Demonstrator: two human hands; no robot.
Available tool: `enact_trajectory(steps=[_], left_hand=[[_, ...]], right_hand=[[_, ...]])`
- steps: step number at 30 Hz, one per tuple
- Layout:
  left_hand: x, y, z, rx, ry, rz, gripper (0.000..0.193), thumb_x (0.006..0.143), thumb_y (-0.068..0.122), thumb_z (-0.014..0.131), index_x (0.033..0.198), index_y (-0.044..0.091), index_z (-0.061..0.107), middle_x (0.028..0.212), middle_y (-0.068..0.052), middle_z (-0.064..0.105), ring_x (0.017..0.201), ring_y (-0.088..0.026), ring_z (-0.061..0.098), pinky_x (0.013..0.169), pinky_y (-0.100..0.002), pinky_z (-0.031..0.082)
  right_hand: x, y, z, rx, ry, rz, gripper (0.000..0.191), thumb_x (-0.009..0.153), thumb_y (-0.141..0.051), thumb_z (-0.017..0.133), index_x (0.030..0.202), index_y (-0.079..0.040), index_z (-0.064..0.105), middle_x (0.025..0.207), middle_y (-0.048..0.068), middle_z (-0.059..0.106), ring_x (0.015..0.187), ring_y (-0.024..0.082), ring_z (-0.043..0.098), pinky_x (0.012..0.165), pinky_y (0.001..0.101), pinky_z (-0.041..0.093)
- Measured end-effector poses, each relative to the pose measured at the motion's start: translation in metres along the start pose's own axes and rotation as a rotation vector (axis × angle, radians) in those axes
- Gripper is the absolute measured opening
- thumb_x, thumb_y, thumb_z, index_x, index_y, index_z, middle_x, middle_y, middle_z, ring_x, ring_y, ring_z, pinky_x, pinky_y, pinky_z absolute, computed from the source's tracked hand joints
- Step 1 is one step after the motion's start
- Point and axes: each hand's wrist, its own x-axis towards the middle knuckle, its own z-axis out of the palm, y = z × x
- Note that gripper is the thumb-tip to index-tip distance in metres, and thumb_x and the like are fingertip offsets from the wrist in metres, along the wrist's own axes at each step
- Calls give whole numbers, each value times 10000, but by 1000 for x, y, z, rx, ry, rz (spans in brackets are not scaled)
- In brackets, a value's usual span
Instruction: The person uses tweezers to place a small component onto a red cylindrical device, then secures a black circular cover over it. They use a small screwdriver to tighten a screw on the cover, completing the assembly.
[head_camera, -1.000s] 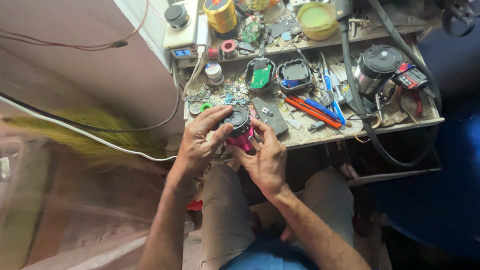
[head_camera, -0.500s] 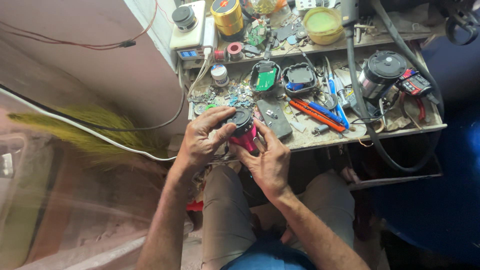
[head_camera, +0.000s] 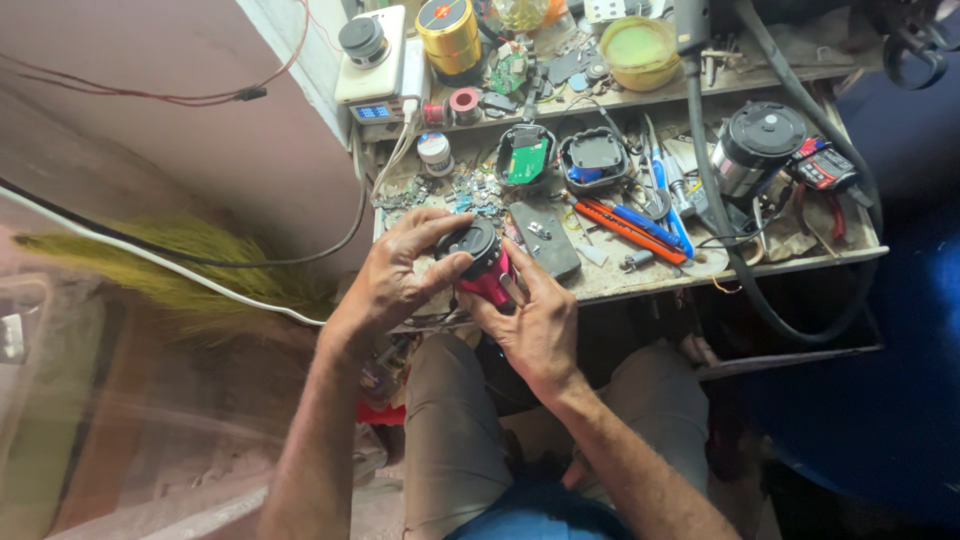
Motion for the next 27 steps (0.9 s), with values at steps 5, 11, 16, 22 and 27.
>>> enact_trajectory(steps=[5,11,16,22,27], left_hand=[[7,-2,-8,-4,-63,21,555,866,343,795,1329,62,675,1340,-130,654,1222,-232,642,1023,-346,510],[13,3,-14,-34,-107,61,561,832,290,832,1300,21,682,1295,-138,703,1200,-214,669,1040,-347,514],[13,10,-15,-24,-124,31,563,825,268,831,1303,14,675,1252,-134,721,1154,-209,688,1018,-332,528],[15,16,-16,68,-121,70,590,813,280,846,1317,29,670,1283,-153,713,1169,-229,699,1020,-341,532],[7,23,-6,146,-73,163,591,788,275,867,1297,42,678,1293,-171,698,1186,-287,692,1024,-370,534]], right_hand=[[3,-1,-3,-50,-19,6,694,789,-201,892,1374,25,595,1205,176,743,1089,188,741,910,316,610],[3,-3,-5,-75,-25,0,707,789,-239,900,1373,22,599,1203,185,740,1092,200,739,916,324,600],[3,-2,-5,-60,-28,2,709,794,-247,898,1377,24,598,1210,183,741,1097,195,737,916,318,600],[3,-2,-7,-48,-50,86,707,779,-231,908,1382,-25,603,1210,142,752,1089,158,737,903,307,608],[2,3,-17,21,-111,114,716,762,-200,906,1383,-50,582,1199,116,764,1073,144,733,901,304,613]])
